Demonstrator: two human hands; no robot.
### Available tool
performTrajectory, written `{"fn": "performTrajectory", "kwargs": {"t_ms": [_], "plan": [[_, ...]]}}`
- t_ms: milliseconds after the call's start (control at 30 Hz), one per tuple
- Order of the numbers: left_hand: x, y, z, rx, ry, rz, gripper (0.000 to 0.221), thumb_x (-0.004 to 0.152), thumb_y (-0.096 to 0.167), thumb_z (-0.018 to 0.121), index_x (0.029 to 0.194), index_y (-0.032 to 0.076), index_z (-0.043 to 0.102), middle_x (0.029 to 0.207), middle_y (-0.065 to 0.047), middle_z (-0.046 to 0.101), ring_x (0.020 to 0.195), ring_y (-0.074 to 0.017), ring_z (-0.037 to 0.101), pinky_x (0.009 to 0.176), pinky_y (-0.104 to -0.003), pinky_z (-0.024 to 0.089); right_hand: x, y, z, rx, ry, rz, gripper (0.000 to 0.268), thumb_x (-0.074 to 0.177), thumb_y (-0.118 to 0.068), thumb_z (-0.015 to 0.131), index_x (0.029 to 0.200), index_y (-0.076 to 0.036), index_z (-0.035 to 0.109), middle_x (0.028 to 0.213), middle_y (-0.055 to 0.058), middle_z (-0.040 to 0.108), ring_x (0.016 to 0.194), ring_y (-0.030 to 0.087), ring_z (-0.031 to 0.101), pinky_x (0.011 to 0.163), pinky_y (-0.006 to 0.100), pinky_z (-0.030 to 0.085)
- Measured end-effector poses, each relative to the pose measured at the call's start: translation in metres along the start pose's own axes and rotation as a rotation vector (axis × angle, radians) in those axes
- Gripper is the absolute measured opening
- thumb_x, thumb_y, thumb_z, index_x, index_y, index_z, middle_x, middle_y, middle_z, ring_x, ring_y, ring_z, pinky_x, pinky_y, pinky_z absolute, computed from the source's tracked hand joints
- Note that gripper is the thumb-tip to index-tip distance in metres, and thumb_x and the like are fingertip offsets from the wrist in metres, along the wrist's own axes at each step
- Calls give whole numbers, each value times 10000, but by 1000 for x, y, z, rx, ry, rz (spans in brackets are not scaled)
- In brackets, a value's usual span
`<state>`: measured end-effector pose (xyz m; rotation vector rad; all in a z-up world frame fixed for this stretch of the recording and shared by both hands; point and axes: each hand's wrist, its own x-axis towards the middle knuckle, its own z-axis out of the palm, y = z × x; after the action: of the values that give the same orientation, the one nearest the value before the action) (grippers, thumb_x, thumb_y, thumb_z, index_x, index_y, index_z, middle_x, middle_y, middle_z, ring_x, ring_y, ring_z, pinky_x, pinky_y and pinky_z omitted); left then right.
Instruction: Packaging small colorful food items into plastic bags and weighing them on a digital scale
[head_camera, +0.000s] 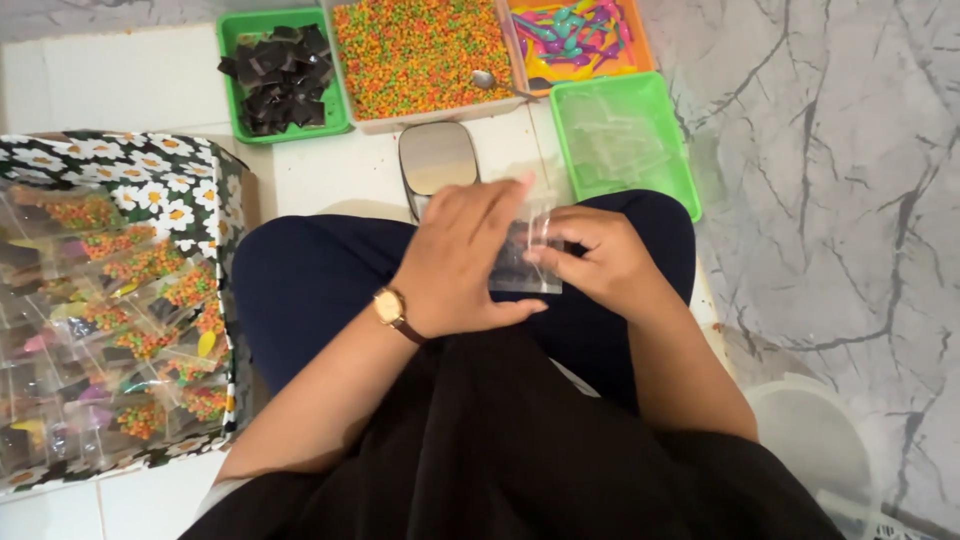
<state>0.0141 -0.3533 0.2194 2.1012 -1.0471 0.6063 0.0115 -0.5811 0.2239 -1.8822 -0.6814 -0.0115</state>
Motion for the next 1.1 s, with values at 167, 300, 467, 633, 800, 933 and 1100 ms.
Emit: {"fn": "performTrajectory", "kwargs": {"t_ms": [167, 300, 467, 633, 800, 933, 1100], "plan": [[1, -21, -18, 179, -143, -105, 1326, 536, 452, 1005, 1568, -36, 330, 1365, -245, 549, 1262, -431, 550, 1130, -591, 336, -6, 38, -14, 177, 79, 64, 128, 931, -40, 744, 1040, 18, 777, 854, 141, 757, 778, 199, 739, 748, 328, 590], [-9, -41, -15, 297, -193, -91, 1144, 518, 399, 973, 1473, -12, 496, 1245, -170, 592, 1150, -369, 598, 1046, -503, 419, -6, 59, -18, 222, 72, 76, 158, 898, -22, 773, 1046, 34, 777, 867, 174, 746, 787, 227, 758, 728, 340, 597], [-1, -40, -26, 322, -126, -62, 1084, 548, 512, 964, 1428, 29, 557, 1139, -123, 601, 1074, -332, 601, 982, -469, 440, 2, 73, -16, 275, 104, 103, 261, 886, -154, 823, 1078, 19, 787, 889, 122, 763, 801, 136, 722, 739, 292, 599], [-15, -57, -9, -335, 41, -377, 895, 787, 429, 811, 1471, -22, 451, 1179, -195, 544, 1003, -347, 599, 887, -448, 509, 7, 82, -15, 324, 170, 121, 406, 790, -241, 887, 1059, 45, 784, 906, 161, 736, 806, 162, 706, 739, 320, 611], [-31, -71, 14, -668, 284, -686, 154, 1053, 123, 619, 1128, 9, 692, 643, -53, 646, 537, -157, 691, 534, -260, 569, 9, 104, -5, 311, 142, 89, 717, 720, -601, 799, 1065, 28, 797, 983, 183, 742, 886, 178, 689, 834, 320, 584], [-34, -68, 8, -353, 355, -689, 114, 1060, 151, 633, 1084, 79, 719, 568, -47, 636, 523, -165, 650, 541, -270, 530, 22, 107, 6, 464, 128, 147, 681, 818, -545, 741, 1126, 63, 725, 911, 213, 768, 775, 235, 768, 650, 273, 586], [-41, -72, 3, -96, 342, -659, 129, 1081, 216, 594, 1124, 163, 703, 641, -87, 677, 662, -299, 723, 626, -367, 581, 39, 91, 17, 424, 133, 252, 185, 1001, -170, 705, 1005, 7, 756, 953, 166, 780, 756, 220, 776, 600, 193, 500]]}}
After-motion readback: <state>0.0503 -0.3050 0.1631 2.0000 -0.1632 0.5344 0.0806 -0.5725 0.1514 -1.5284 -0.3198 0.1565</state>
